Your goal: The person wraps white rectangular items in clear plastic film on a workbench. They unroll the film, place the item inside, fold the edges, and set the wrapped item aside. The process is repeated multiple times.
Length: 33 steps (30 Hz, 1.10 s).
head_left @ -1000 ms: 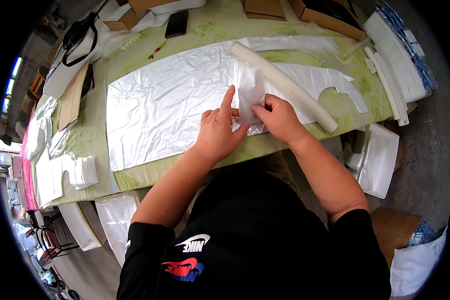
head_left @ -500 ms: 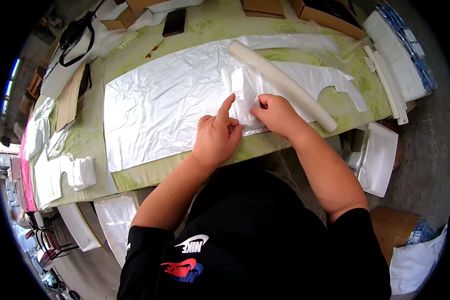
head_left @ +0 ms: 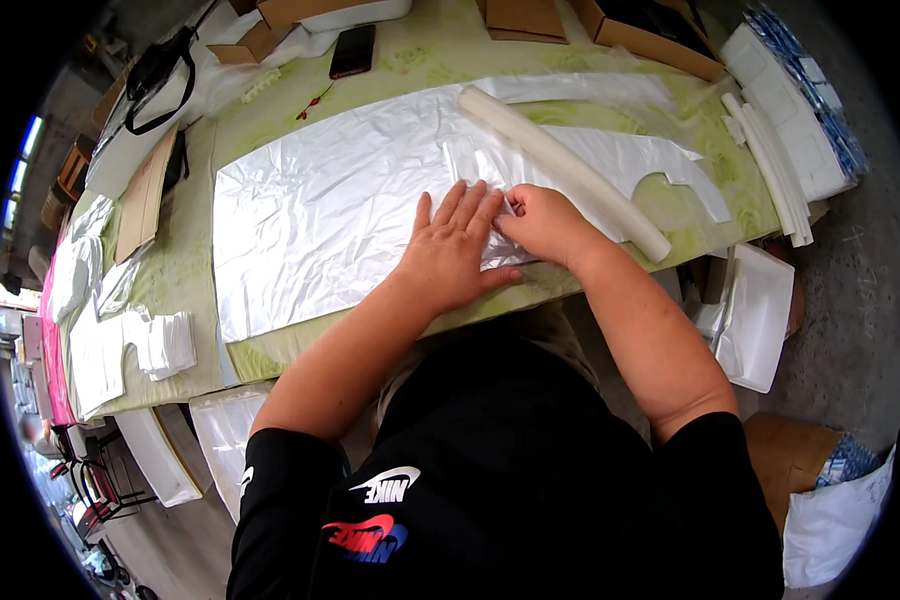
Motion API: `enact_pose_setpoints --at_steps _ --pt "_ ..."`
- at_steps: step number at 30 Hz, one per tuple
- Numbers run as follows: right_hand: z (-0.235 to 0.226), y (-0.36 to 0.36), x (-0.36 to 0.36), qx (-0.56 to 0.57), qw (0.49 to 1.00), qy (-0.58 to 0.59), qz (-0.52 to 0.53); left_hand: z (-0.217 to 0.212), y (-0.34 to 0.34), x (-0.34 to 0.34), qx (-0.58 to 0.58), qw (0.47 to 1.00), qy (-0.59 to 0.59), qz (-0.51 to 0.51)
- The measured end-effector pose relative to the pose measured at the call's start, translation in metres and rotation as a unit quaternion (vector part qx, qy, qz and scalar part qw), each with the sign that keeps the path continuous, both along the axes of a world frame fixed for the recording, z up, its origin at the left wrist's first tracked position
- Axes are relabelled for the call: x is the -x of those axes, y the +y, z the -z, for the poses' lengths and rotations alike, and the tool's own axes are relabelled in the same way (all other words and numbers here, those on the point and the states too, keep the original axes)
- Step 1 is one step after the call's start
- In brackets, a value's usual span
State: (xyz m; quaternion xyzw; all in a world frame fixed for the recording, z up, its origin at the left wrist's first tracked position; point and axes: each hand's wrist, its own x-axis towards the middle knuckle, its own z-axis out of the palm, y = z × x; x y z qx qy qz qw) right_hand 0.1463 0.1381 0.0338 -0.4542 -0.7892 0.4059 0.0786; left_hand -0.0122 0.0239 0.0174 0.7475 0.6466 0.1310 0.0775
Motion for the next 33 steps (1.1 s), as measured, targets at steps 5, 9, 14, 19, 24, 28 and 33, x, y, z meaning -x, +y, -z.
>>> enact_pose_setpoints --at_steps 5,9,14,19,24,28,33 --pt "0.002 -0.028 -0.019 0.001 0.999 0.032 0.031 0.007 -0.007 0.001 0.016 1.0 0.021 -0.008" --pt "-0.002 -0.061 -0.043 0.122 0.984 0.128 0.037 0.0 -0.025 -0.002 0.008 0.999 -0.003 0.041" --pt "-0.016 -0.105 -0.082 0.193 0.969 0.156 0.004 -0.005 -0.049 0.0 0.022 0.99 -0.01 0.136" --pt "-0.002 -0.086 -0.09 -0.313 0.932 0.145 -0.115 -0.004 -0.049 -0.003 -0.01 0.989 -0.034 0.144" --pt "0.012 -0.074 -0.089 -0.306 0.929 0.108 -0.175 -0.001 -0.046 -0.004 -0.022 0.99 -0.089 0.103" --pt "0.027 -0.071 -0.087 -0.33 0.922 0.144 -0.141 0.007 -0.039 -0.007 -0.077 0.985 -0.147 0.048" --pt "0.032 -0.066 -0.071 -0.37 0.92 0.124 -0.043 0.008 -0.029 -0.013 -0.106 0.976 -0.189 -0.032"
